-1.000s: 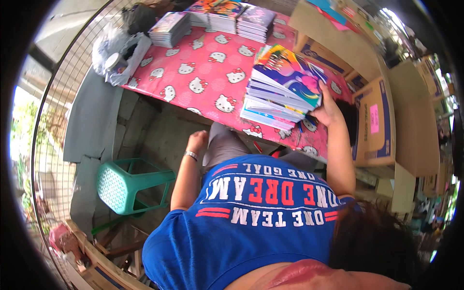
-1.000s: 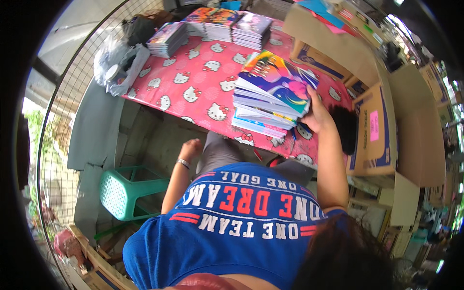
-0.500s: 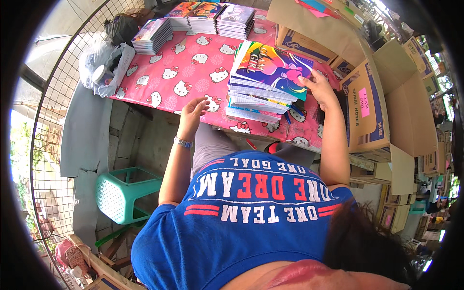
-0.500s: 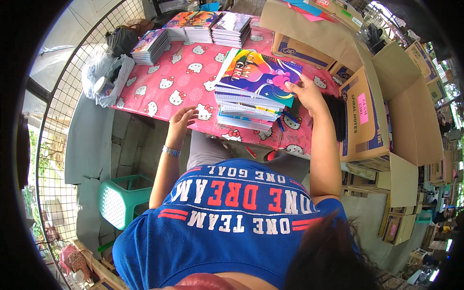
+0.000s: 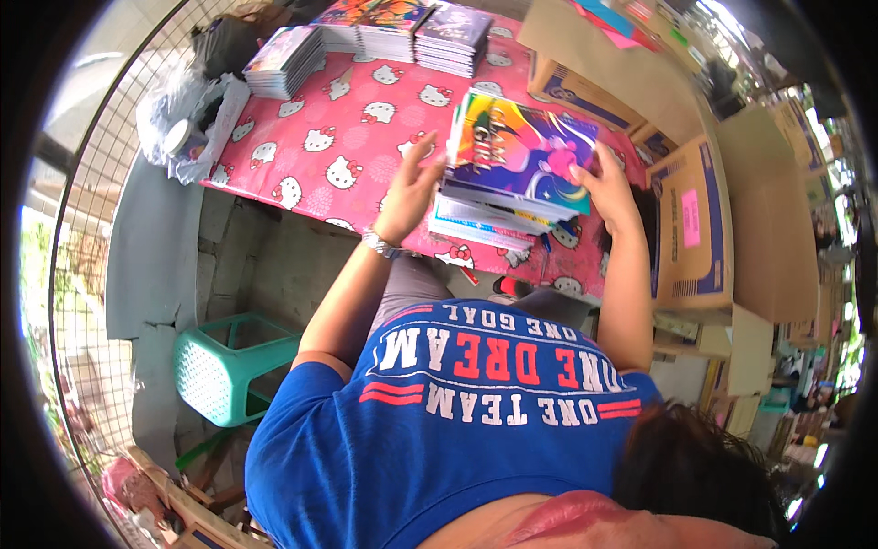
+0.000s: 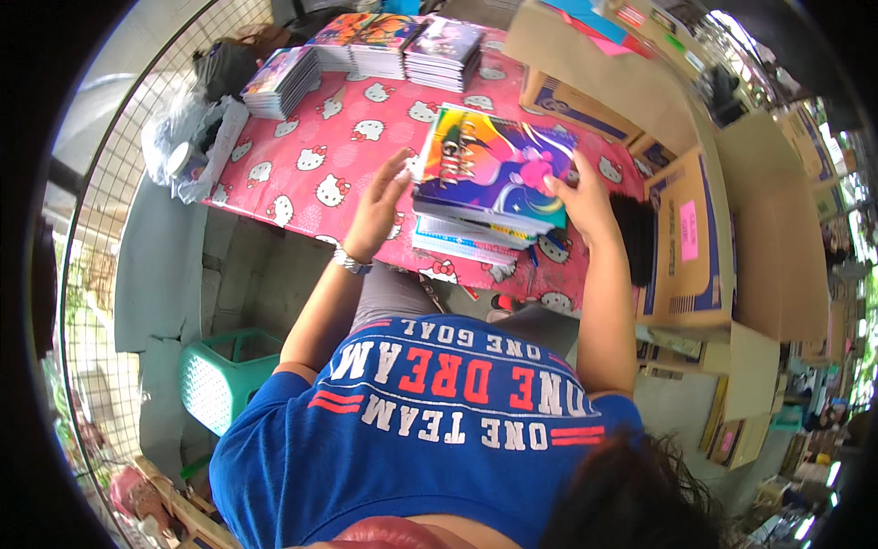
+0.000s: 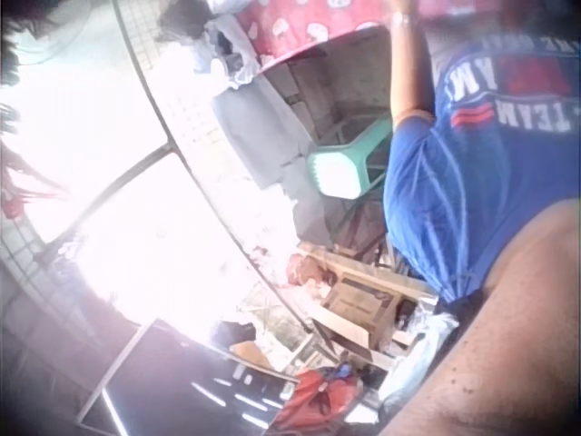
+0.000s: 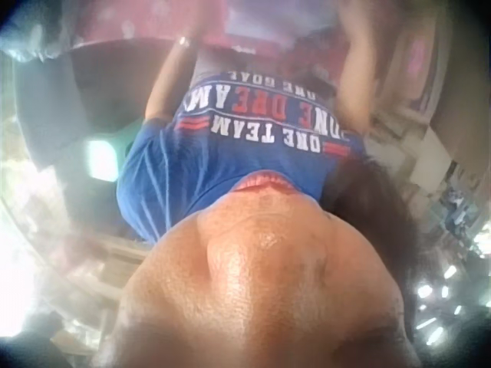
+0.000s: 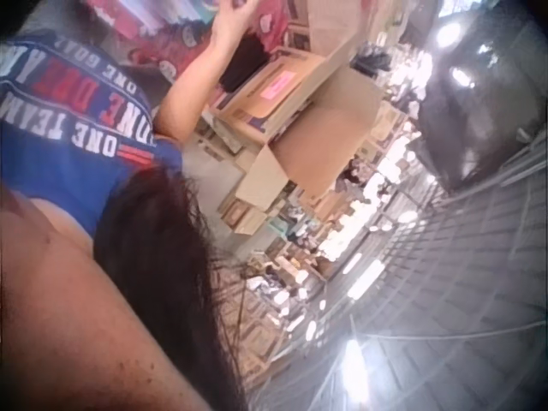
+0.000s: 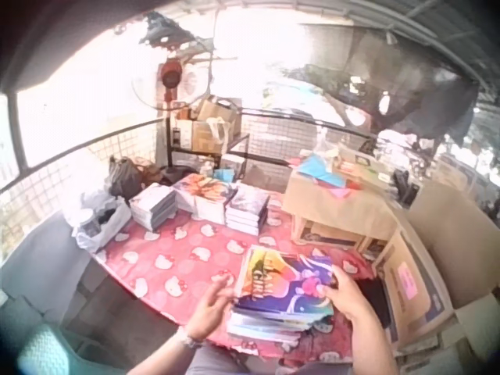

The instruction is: The person manually threads a plastic spiral coil through the pre-punched holes of a stack of paper and covers to assemble notebooks, then places them on a stack.

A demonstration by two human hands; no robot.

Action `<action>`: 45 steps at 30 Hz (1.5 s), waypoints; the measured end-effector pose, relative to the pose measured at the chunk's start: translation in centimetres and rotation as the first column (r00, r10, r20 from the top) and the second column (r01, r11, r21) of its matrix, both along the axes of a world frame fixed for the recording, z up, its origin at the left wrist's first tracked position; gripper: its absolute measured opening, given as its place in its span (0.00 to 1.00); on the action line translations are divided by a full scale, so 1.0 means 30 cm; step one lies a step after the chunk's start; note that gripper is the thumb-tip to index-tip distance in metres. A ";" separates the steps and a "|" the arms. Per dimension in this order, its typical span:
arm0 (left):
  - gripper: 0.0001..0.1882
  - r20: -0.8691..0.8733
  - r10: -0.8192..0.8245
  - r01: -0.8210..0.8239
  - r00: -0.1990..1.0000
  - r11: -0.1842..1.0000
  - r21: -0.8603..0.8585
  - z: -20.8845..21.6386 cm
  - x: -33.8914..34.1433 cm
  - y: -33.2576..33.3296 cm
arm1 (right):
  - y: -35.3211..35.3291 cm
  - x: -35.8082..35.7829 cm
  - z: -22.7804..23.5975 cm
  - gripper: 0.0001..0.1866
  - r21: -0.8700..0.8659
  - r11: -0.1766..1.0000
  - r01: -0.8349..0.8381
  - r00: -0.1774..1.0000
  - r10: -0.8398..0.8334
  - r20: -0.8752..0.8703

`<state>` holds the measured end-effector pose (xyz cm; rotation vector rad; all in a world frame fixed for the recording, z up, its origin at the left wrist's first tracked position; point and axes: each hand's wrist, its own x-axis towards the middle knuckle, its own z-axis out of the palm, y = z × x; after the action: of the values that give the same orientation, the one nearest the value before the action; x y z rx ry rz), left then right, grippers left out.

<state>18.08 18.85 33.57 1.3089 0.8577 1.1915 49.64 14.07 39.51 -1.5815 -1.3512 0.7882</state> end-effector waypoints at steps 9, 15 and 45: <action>0.33 -0.170 -0.019 0.064 0.985 0.962 0.265 -0.038 0.081 -0.005 | -0.046 0.016 -0.035 0.25 -0.149 0.989 0.016 0.932 -0.069 -0.355; 0.32 -0.164 -0.001 0.044 0.986 0.965 0.259 -0.055 0.098 -0.004 | -0.051 0.005 -0.030 0.22 -0.127 0.991 0.032 0.936 -0.075 -0.344; 0.32 -0.100 -0.032 0.044 0.995 0.991 0.125 0.011 0.107 -0.040 | -0.049 -0.003 -0.035 0.14 -0.061 0.997 0.057 0.957 -0.072 -0.282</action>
<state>21.30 17.66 33.90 1.4911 0.8340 1.1759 49.55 12.60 38.45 -1.4789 -1.0740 0.9770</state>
